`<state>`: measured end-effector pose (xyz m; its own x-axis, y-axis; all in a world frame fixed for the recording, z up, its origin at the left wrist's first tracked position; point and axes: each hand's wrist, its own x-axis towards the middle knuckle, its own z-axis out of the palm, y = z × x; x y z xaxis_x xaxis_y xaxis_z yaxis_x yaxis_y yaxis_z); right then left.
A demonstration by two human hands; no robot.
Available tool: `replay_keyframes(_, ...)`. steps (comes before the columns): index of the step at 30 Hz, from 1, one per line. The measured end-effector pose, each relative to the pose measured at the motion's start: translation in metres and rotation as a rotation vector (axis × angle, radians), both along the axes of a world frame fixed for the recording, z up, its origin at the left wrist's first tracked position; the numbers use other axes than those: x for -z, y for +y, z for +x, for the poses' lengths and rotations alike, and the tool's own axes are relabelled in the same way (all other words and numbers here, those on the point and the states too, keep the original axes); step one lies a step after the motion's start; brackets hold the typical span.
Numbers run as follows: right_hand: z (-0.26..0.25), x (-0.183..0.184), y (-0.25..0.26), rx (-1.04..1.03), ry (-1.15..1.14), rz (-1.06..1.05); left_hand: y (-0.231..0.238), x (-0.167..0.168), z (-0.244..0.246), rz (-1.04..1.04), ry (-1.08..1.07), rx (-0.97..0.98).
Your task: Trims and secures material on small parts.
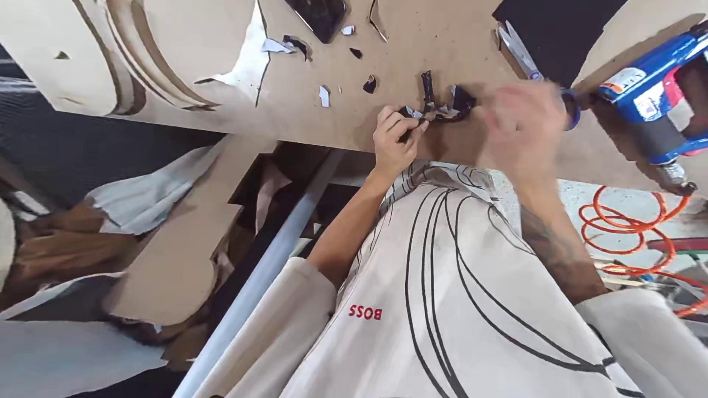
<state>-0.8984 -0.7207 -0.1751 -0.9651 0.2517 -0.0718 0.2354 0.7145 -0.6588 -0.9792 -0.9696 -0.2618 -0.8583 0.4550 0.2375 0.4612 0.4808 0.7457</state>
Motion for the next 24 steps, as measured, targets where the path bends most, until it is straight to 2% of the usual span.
replay_keyframes(2, 0.030, -0.018, 0.053, 0.227, -0.172, 0.210, -0.002, 0.005, -0.011, 0.024, 0.052, 0.026)
replay_keyframes(4, 0.058, -0.019, 0.105, 0.352, -0.392, 0.322, -0.004, 0.006, -0.018, 0.018, 0.069, 0.059)
replay_keyframes(6, 0.070, -0.014, 0.137, 0.349, -0.566, 0.309, -0.004, 0.008, -0.023, 0.001, 0.066, 0.092)
replay_keyframes(9, 0.072, -0.017, 0.153, 0.282, -0.635, 0.261, -0.004, 0.007, -0.024, -0.038, 0.038, 0.134)
replay_keyframes(12, 0.064, -0.055, 0.123, 0.360, -0.650, 0.321, -0.003, 0.004, -0.028, -0.134, -0.004, 0.198)
replay_keyframes(14, 0.055, -0.083, 0.078, 0.338, -0.597, 0.388, -0.003, 0.002, -0.026, -0.213, -0.058, 0.229)
replay_keyframes(16, 0.051, -0.094, 0.025, 0.274, -0.457, 0.317, -0.002, 0.002, -0.029, -0.246, -0.075, 0.239)
replay_keyframes(19, 0.037, -0.070, -0.046, 0.203, -0.289, 0.091, -0.004, 0.002, -0.032, -0.228, -0.096, 0.270)
replay_keyframes(21, 0.024, -0.050, -0.073, 0.169, -0.304, 0.096, -0.007, 0.001, -0.033, -0.219, -0.111, 0.287)
replay_keyframes(24, 0.016, -0.033, -0.085, 0.098, -0.345, 0.158, -0.010, -0.002, -0.032, -0.198, -0.134, 0.279)
